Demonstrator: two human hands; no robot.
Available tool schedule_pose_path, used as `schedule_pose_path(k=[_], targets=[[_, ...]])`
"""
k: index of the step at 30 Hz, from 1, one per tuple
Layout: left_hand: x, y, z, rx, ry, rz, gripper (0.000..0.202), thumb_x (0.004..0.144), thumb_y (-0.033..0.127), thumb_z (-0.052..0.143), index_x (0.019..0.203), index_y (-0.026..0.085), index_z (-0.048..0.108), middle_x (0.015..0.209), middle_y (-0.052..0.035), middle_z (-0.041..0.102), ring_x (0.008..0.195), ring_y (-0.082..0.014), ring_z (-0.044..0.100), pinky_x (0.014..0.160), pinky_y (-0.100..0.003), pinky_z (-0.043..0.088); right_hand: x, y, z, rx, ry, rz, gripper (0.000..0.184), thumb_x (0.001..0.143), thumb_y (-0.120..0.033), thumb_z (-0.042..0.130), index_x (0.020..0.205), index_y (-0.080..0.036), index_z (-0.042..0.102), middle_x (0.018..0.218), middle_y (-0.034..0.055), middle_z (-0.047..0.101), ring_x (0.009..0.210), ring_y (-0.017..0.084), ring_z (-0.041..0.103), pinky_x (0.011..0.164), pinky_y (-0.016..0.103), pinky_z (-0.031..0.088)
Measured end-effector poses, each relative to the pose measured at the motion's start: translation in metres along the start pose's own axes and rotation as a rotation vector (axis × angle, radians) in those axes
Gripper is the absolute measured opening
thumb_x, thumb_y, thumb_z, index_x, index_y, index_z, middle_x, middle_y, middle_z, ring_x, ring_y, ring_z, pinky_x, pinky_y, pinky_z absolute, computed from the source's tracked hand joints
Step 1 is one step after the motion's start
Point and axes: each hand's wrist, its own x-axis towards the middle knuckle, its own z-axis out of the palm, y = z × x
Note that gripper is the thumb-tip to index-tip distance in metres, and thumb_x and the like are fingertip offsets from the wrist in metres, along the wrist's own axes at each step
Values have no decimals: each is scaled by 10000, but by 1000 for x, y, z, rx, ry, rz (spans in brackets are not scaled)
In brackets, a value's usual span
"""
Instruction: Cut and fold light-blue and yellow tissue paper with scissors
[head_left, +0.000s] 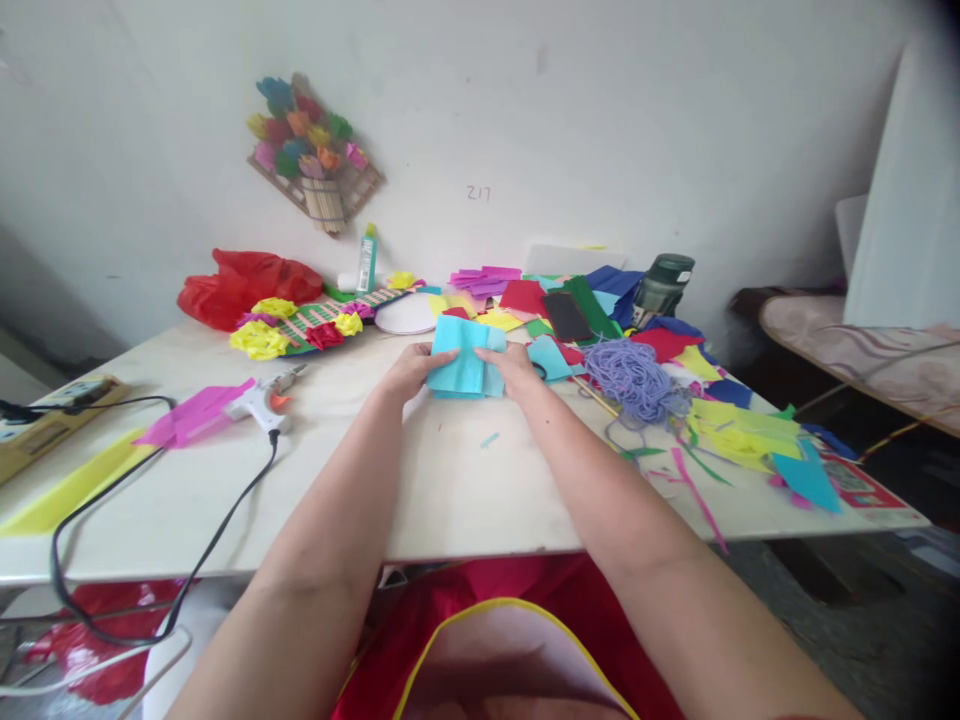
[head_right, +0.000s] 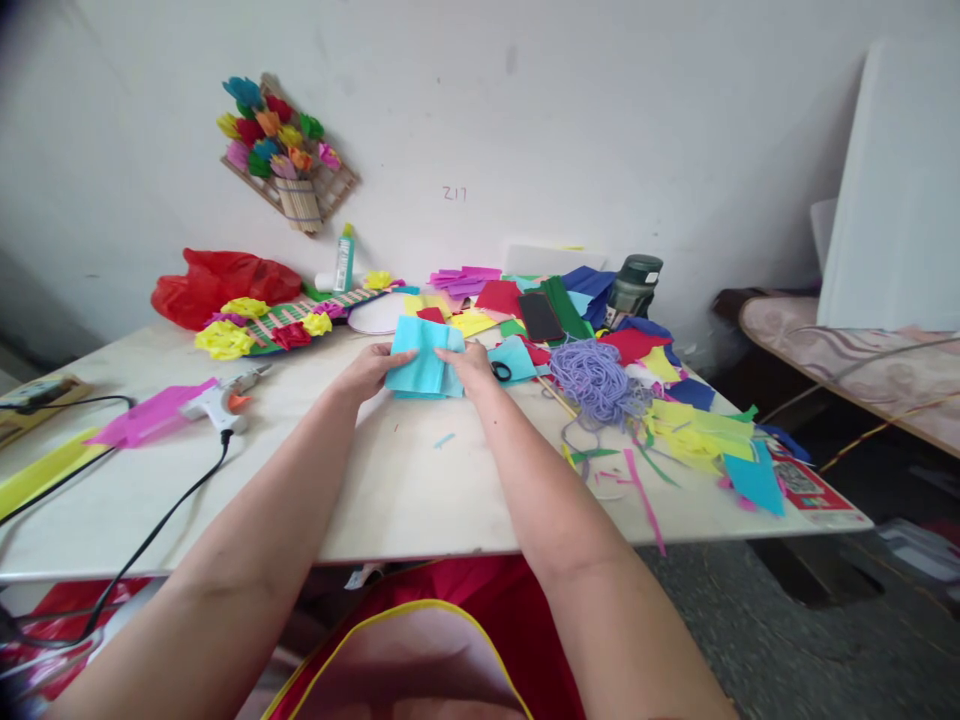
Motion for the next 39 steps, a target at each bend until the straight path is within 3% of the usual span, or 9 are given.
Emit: schedule_pose_path(k=[8, 16, 19, 23, 25, 28, 31, 35, 39], targets=[[-4, 3, 2, 58, 57, 2, 417, 463, 326, 844, 797, 109, 718, 745, -95, 708, 734, -245, 658, 727, -345, 501, -3, -2, 2, 40, -21, -8, 322, 469, -298, 766, 740, -174, 643, 665, 2, 688, 674, 189, 647, 687, 327, 518], [5, -6, -9, -33, 139, -4, 321, 541, 339, 811, 744, 121, 693, 637, -51, 672, 562, -154, 615, 533, -246, 473, -5, -6, 2, 92, 10, 67, 319, 456, -220, 766, 744, -154, 645, 707, 32, 706, 739, 217, 664, 742, 358, 524], [8, -5, -8, -177, 180, 23, 370, 639, 474, 723, 788, 138, 682, 648, -53, 672, 587, -158, 619, 523, -242, 478, -3, -5, 3, 165, 41, 74, 348, 455, -192, 768, 775, -154, 636, 699, 21, 708, 742, 216, 667, 754, 365, 528], [6, 1, 1, -332, 131, -4, 610, 727, 675, 501, 940, 125, 659, 788, -124, 695, 828, -251, 653, 677, -323, 521, -1, -4, 4, 268, 104, 74, 308, 505, -161, 742, 794, -156, 636, 729, 24, 717, 780, 213, 671, 749, 355, 536], [4, 1, 7, -370, 103, 25, 574, 748, 628, 524, 1010, 129, 634, 857, -124, 695, 923, -256, 638, 763, -341, 517, -1, -5, 5, 287, 135, 70, 265, 529, -159, 731, 775, -156, 633, 746, 31, 720, 804, 215, 672, 747, 349, 540], [5, -3, 16, -362, 62, 54, 385, 743, 382, 658, 1034, 135, 614, 919, -99, 693, 950, -224, 632, 841, -338, 504, -1, -5, 7, 298, 179, 54, 232, 550, -166, 720, 763, -159, 628, 756, 35, 721, 825, 221, 672, 749, 350, 544], [8, -9, 21, -334, 54, 81, 319, 702, 205, 697, 1000, 122, 618, 960, -99, 689, 942, -218, 635, 858, -345, 504, -3, -6, 10, 318, 180, 44, 241, 548, -165, 721, 771, -158, 629, 765, 38, 722, 812, 218, 673, 744, 348, 543], [8, -10, 13, -304, 71, 107, 341, 703, 192, 698, 1026, 121, 614, 986, -106, 687, 961, -226, 631, 851, -349, 513, -6, -10, 9, 304, 121, 78, 289, 507, -186, 749, 769, -157, 630, 730, 36, 715, 739, 219, 669, 691, 350, 546], [3, -7, -3, -223, -9, 82, 361, 688, 208, 718, 1025, 124, 620, 968, -112, 689, 971, -240, 629, 847, -348, 516, -8, -15, 3, 214, 7, 115, 277, 506, -277, 750, 727, -174, 619, 623, -8, 673, 622, 187, 631, 611, 331, 529]])
